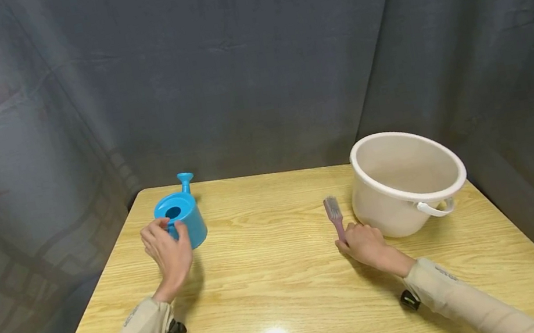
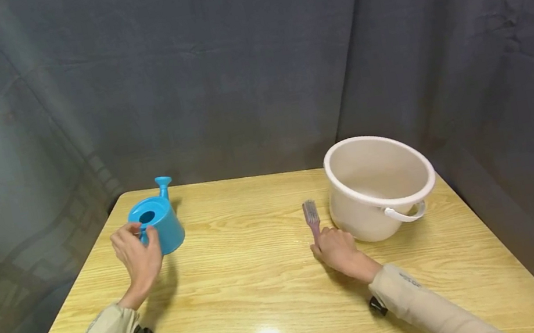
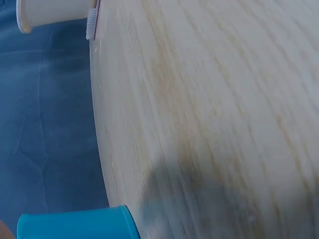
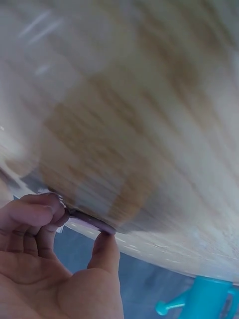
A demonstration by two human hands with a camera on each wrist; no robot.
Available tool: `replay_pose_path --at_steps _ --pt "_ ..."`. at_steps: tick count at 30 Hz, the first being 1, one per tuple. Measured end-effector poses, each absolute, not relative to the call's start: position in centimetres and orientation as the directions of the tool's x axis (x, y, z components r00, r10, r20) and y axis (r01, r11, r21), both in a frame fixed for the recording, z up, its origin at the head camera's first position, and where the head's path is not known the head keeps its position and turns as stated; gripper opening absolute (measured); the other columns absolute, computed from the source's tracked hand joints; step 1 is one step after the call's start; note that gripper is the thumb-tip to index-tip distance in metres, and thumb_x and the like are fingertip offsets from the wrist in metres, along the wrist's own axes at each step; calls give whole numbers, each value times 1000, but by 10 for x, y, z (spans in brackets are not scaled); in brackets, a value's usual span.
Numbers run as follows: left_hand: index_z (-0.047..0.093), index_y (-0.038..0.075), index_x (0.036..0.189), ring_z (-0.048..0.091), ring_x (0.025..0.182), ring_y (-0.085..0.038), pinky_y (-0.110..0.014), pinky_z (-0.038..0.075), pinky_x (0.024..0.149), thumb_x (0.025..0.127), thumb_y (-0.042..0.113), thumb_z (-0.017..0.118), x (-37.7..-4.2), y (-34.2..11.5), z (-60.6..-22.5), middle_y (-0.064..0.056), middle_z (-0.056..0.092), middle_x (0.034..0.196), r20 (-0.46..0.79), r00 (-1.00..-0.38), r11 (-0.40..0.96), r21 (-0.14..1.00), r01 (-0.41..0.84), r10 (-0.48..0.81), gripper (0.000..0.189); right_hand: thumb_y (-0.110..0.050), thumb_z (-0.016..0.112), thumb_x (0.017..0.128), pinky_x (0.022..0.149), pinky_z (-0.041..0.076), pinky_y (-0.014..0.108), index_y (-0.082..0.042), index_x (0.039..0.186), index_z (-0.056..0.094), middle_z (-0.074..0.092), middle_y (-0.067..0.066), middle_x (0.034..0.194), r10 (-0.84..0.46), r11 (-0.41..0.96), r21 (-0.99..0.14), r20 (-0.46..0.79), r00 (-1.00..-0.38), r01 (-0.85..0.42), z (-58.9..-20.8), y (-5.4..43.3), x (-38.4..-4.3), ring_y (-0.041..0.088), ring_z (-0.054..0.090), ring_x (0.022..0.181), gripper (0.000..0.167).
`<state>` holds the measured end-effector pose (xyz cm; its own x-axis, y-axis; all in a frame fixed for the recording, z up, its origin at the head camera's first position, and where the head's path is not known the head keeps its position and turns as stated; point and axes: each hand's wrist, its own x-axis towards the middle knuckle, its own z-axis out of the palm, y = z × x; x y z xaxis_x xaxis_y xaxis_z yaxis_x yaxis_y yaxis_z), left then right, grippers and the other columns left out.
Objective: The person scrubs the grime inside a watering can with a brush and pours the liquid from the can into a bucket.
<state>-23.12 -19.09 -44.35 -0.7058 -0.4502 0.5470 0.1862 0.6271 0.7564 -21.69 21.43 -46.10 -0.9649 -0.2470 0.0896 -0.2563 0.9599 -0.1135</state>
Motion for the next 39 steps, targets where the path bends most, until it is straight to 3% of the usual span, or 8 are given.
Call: replay_pose_path --at_steps 5,16,32,39 --pt "47 -4 111 38 103 -42 -53 28 93 94 14 55 -232 -193 -443 -25 39 110 526 -707 614 773 164 -473 26 -31 67 94 45 46 42 -10 64 48 53 8 68 -272 953 -122 59 -960 -278 -458 215 -219 25 54 56 42" --pt "45 -6 114 38 104 -42 -52 30 92 97 11 49 -229 -196 -447 -26 38 113 460 -739 586 803 109 -492 24 -31 64 94 47 40 37 -14 57 44 48 3 65 -214 959 -202 -54 -975 -200 -456 214 -227 23 48 58 45" --pt "42 -4 120 42 98 -41 -52 33 87 99 19 46 -228 -198 -451 -25 38 113 378 -785 563 825 46 -490 31 -26 63 91 44 32 31 -15 54 43 45 2 57 -240 947 -232 -52 -969 -222 -451 217 -229 19 43 52 44" --pt "41 -7 123 45 101 -40 -53 35 89 103 23 45 -227 -200 -454 -25 42 113 315 -815 533 846 8 -487 37 -25 64 88 45 35 32 -14 55 46 47 2 57 -225 949 -242 -59 -973 -205 -450 217 -226 20 45 54 39"
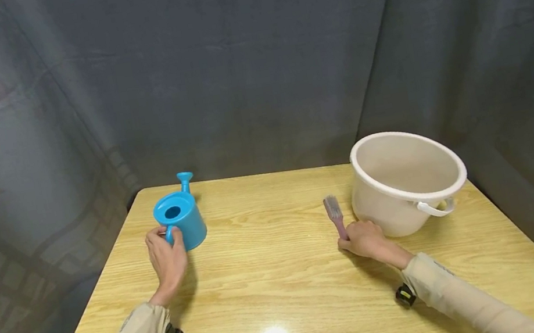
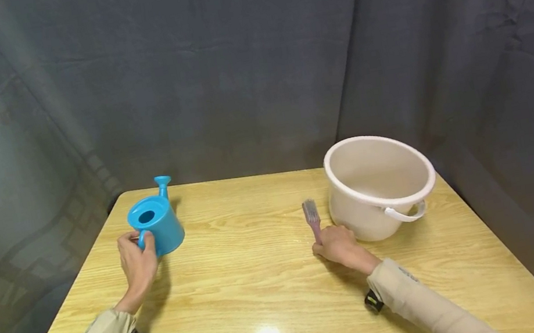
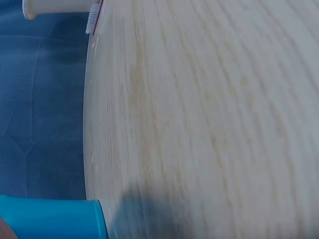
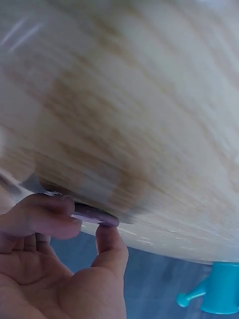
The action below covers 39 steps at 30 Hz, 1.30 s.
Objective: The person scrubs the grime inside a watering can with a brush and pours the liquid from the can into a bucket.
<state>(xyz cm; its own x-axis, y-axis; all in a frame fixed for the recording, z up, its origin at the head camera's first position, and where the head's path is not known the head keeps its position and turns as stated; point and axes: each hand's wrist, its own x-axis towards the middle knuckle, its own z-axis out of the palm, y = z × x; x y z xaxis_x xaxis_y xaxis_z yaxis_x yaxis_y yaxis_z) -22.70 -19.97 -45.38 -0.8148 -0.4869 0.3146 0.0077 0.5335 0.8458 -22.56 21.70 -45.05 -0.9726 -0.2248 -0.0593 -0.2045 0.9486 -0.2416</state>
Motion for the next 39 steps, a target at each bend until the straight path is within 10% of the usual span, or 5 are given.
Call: replay_pose_path --at_steps 39 --pt "45 -11 120 48 113 -45 -60 34 97 107 32 42 -224 -204 -458 -28 48 114 283 -865 554 832 7 -415 45 -18 64 85 41 36 27 -9 66 49 48 4 57 -162 929 -332 28 -986 -162 -445 221 -227 16 45 46 26"
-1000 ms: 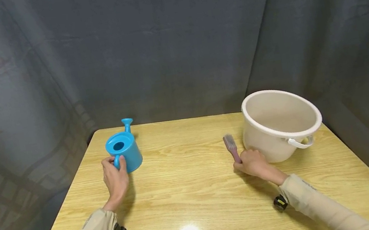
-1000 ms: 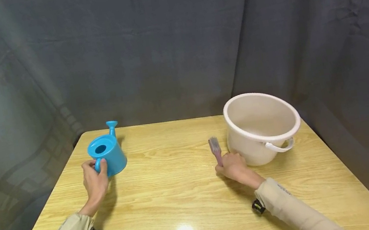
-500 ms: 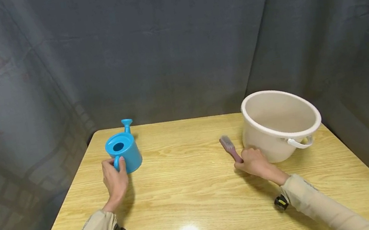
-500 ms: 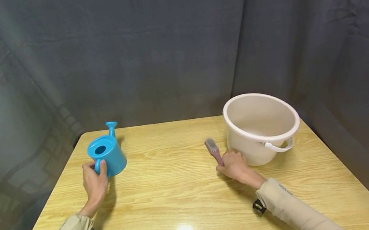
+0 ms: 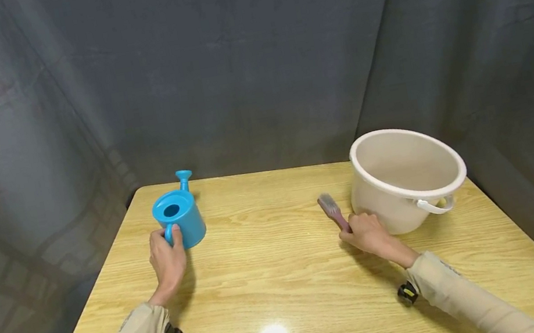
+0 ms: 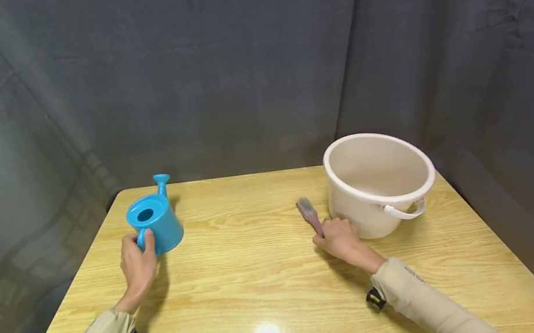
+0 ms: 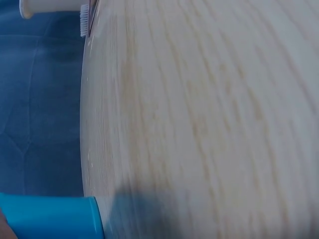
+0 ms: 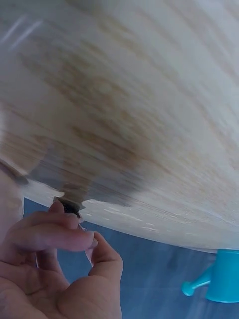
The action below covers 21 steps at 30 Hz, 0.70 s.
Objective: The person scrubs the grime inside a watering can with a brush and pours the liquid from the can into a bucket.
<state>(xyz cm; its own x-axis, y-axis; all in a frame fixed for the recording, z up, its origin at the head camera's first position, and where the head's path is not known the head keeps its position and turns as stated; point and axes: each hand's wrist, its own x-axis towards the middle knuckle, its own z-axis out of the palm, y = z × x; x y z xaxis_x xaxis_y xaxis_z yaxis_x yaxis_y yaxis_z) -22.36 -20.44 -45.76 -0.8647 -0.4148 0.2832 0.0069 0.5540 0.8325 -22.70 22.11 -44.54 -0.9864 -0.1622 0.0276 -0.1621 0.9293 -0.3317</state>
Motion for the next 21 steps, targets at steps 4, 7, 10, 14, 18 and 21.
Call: replay_pose_path --at_steps 4,7,10,14,18,21 --pt "47 -12 117 49 111 -47 -60 35 95 106 27 46 -225 -207 -458 -29 51 112 316 -857 581 814 24 -408 40 -17 63 84 42 35 27 -10 64 48 47 4 57 -165 923 -342 58 -985 -175 -446 221 -227 15 43 47 26" --pt "48 -12 115 50 109 -47 -61 36 93 106 24 49 -226 -209 -459 -30 52 110 341 -851 600 799 38 -400 37 -14 63 83 41 35 27 -10 63 48 47 4 56 -172 917 -348 89 -981 -193 -448 222 -227 15 43 46 25" --pt "49 -12 115 51 108 -47 -61 37 91 105 22 50 -225 -210 -458 -30 52 109 351 -850 607 793 48 -392 35 -11 62 83 39 35 27 -9 63 47 47 4 56 -166 913 -359 101 -981 -192 -448 221 -227 13 44 42 25" --pt "48 -12 116 51 108 -47 -61 37 91 105 22 50 -226 -209 -459 -30 51 110 346 -848 597 801 45 -401 36 -8 61 82 38 34 26 -10 62 47 47 4 54 -167 906 -375 112 -980 -197 -447 220 -227 12 44 39 25" --pt "46 -12 118 49 110 -46 -60 37 93 105 23 49 -225 -206 -459 -30 50 112 332 -842 572 820 34 -425 38 -7 62 83 40 35 27 -9 63 47 46 4 56 -163 905 -379 116 -980 -196 -445 220 -227 14 42 44 25" --pt "46 -12 119 49 110 -46 -59 36 94 105 23 50 -225 -205 -460 -30 49 112 334 -831 564 825 30 -444 39 -6 62 85 42 37 28 -2 74 50 46 6 59 -160 906 -379 111 -981 -190 -445 220 -226 17 43 48 18"
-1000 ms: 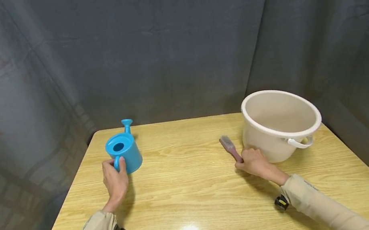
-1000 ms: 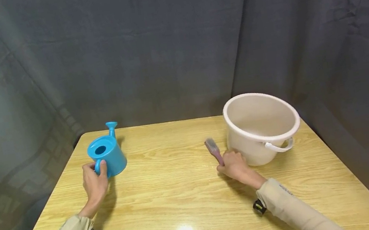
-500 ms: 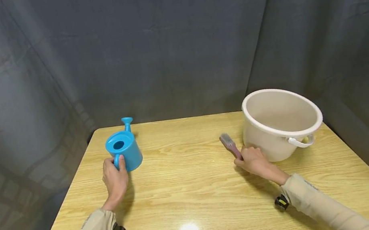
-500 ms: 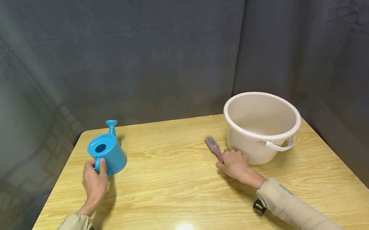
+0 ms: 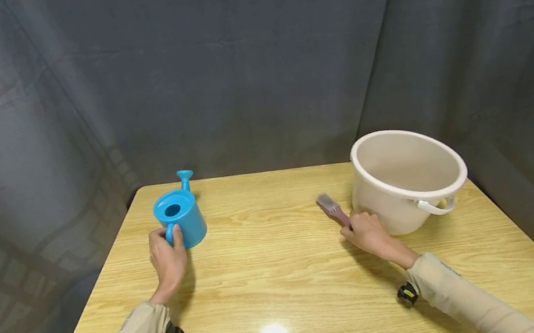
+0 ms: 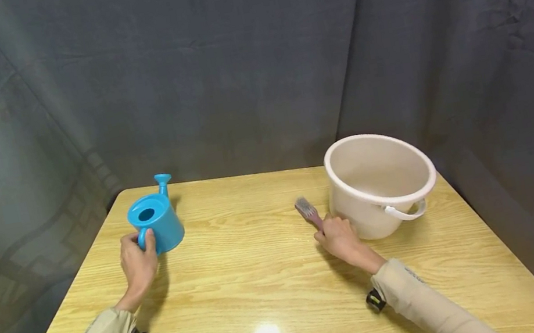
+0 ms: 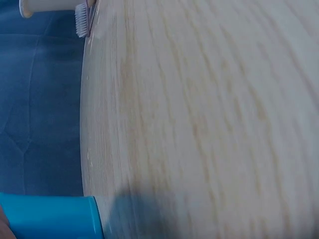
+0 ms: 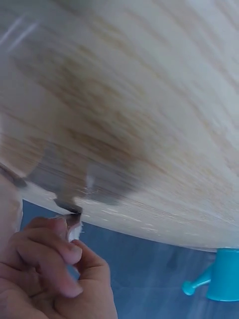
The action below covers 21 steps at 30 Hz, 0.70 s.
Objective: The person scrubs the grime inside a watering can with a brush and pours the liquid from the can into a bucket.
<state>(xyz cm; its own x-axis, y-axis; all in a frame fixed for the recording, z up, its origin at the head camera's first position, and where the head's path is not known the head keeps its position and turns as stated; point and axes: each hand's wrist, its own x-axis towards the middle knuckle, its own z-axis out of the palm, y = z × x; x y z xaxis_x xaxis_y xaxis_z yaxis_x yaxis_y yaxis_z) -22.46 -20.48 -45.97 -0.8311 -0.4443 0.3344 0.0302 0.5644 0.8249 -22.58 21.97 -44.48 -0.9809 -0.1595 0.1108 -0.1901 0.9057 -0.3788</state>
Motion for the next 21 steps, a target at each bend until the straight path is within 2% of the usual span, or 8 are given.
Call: replay_pose_path --at_steps 4,6,9,12,17,21 --pt "47 -12 120 47 109 -46 -59 35 93 104 25 52 -225 -204 -459 -30 47 116 338 -816 561 828 21 -469 40 -3 60 88 42 39 28 9 93 47 47 9 63 -163 906 -380 94 -982 -186 -444 220 -224 19 46 49 19" --pt "46 -12 123 46 109 -45 -59 34 92 104 26 52 -225 -204 -459 -30 45 120 332 -812 555 832 13 -479 43 -2 59 88 42 39 29 11 96 46 47 10 63 -167 906 -379 92 -982 -190 -444 220 -223 19 46 49 20" --pt "45 -13 128 46 110 -45 -58 35 93 104 26 53 -225 -205 -460 -31 42 125 329 -805 542 840 11 -494 47 -1 58 86 42 40 30 9 92 47 47 10 63 -178 905 -372 106 -978 -205 -445 220 -224 20 46 50 16" --pt "48 -15 129 49 111 -47 -59 36 95 103 23 56 -226 -207 -461 -33 46 126 356 -787 546 838 29 -504 47 0 59 85 44 40 31 5 86 48 47 9 63 -187 905 -362 131 -974 -223 -445 219 -225 20 46 51 12" --pt "65 -12 114 60 104 -47 -59 43 91 100 17 63 -230 -214 -461 -32 64 110 453 -736 595 799 86 -503 32 0 61 85 44 41 31 -1 77 47 46 8 62 -184 907 -353 156 -971 -228 -444 219 -226 20 46 50 15" --pt "71 -9 103 66 91 -45 -57 49 83 97 16 67 -232 -219 -460 -27 70 96 513 -705 624 771 127 -491 26 1 60 85 43 40 31 -4 74 45 45 8 61 -181 904 -359 169 -969 -232 -440 218 -226 20 45 49 19"
